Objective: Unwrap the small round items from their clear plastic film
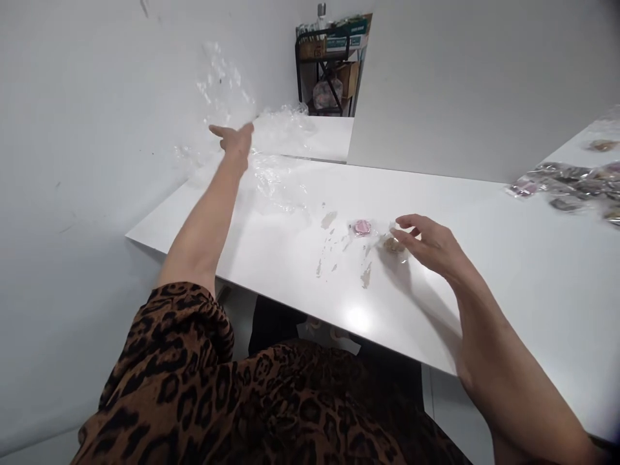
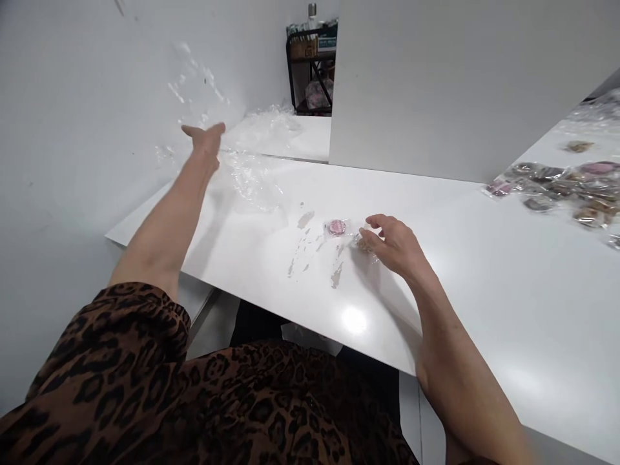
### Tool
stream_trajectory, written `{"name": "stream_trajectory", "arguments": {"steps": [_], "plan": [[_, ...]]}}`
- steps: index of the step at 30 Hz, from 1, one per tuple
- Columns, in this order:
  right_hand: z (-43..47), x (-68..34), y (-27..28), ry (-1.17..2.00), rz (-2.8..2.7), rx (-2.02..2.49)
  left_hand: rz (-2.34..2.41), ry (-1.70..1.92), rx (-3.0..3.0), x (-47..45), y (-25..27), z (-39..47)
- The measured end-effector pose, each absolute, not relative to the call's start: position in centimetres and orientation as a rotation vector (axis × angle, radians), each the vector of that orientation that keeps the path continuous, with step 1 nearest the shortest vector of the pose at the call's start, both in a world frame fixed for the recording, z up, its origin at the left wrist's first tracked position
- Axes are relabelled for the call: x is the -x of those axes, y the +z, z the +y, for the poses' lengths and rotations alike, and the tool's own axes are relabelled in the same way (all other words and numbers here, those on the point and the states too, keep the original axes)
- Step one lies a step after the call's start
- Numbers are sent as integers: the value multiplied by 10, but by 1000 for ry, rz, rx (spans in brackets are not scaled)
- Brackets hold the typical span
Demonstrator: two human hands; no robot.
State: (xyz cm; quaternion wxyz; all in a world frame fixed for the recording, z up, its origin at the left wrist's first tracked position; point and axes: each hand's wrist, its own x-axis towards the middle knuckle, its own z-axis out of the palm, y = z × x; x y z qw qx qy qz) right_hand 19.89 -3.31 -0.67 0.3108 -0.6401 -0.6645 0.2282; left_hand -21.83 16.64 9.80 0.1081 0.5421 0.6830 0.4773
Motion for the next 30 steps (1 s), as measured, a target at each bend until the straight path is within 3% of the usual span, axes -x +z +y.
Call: {"name": "stream_trajectory", "arguments": {"steps": [3, 8, 12, 16, 21, 30], "plan": [[-30, -199, -19, 427, -2000, 1848, 2174, 1352, -1645, 168, 61, 114], [-21, -199, -35, 439, -2120, 1921, 1661, 539, -2253, 72, 12, 35], [-14, -201, -35, 621, -1926, 1858, 1503, 190, -2409, 25, -10, 18], [-13, -202, -25, 855, -1594, 1767, 1537, 308, -2347, 12, -19, 21], [-17, -196, -11, 1198, -1239, 1287, 1395, 604, -1967, 8, -24, 16], [-29, -176, -12, 1369, -1438, 1068, 884, 824, -1388, -13, -25, 1]]}}
